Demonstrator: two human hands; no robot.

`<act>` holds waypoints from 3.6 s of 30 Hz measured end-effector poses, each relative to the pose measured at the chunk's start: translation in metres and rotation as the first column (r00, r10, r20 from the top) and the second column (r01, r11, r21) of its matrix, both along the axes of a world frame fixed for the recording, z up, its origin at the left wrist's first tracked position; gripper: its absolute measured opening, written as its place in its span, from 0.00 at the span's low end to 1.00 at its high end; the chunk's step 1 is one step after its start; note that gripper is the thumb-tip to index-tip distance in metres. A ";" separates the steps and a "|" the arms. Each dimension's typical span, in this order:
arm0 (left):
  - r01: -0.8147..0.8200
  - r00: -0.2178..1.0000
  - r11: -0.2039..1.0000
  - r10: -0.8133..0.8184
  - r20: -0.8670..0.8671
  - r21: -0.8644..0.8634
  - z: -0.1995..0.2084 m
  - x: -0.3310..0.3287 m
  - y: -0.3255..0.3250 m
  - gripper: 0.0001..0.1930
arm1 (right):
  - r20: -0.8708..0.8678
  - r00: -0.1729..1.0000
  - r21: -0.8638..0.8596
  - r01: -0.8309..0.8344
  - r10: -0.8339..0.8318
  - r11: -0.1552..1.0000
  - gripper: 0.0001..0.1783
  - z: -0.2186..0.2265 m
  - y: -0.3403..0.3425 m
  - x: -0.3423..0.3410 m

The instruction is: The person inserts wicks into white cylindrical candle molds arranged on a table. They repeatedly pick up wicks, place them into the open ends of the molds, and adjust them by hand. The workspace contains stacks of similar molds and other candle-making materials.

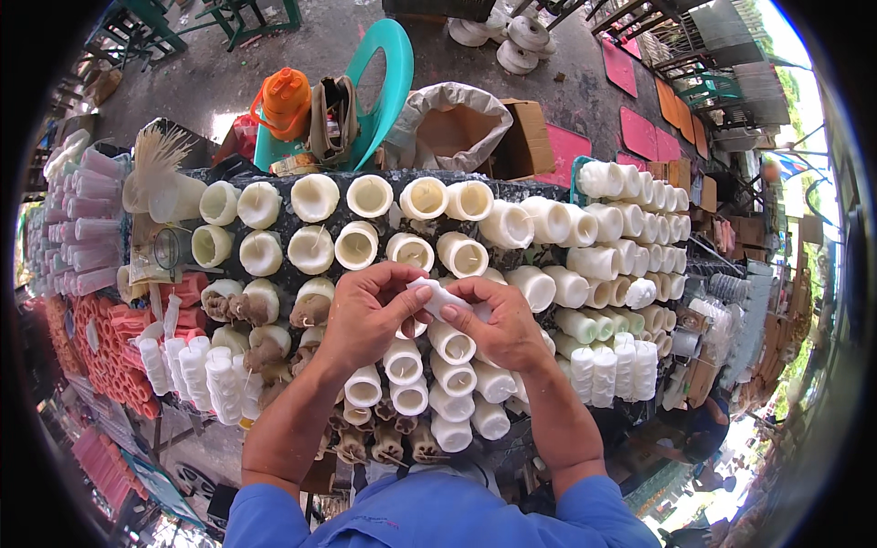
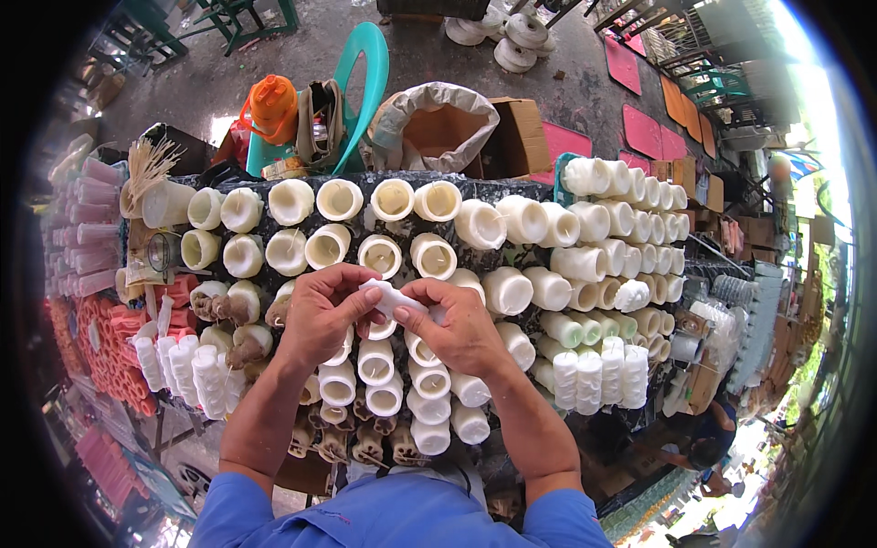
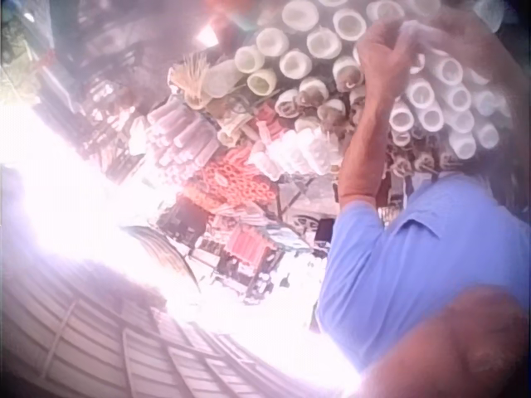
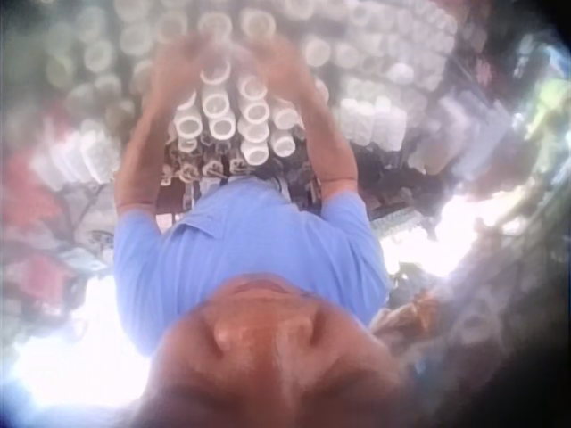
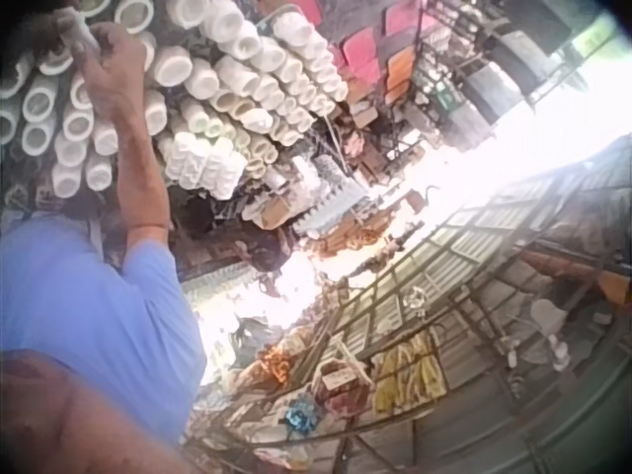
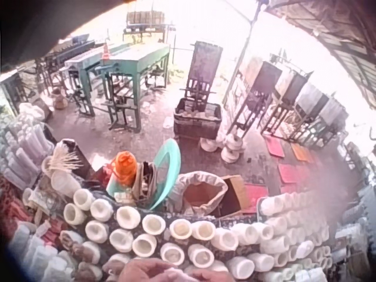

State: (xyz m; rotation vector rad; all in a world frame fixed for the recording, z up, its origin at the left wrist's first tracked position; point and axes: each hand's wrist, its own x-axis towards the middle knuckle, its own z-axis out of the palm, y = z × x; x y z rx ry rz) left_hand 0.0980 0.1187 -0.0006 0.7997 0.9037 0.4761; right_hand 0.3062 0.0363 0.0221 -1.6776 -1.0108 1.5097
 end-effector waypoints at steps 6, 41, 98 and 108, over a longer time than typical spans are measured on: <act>0.026 0.999 1.000 -0.026 0.037 0.000 -0.004 0.000 -0.003 0.12 | -0.083 0.996 -0.015 0.013 -0.014 1.000 0.16 -0.003 -0.004 -0.006; -0.221 0.821 0.962 0.271 0.502 -0.157 -0.011 -0.011 0.041 0.04 | -0.230 0.918 0.010 0.333 -0.322 0.943 0.14 -0.031 0.004 0.035; 0.294 0.775 0.421 0.421 -0.471 0.858 -0.076 0.060 0.053 0.08 | 0.823 0.568 0.422 -0.613 0.001 0.668 0.06 -0.080 0.125 0.041; 0.390 0.729 0.398 0.417 -0.543 0.830 -0.079 0.069 0.057 0.07 | 0.862 0.474 0.131 -0.547 0.178 0.827 0.11 -0.070 0.115 0.029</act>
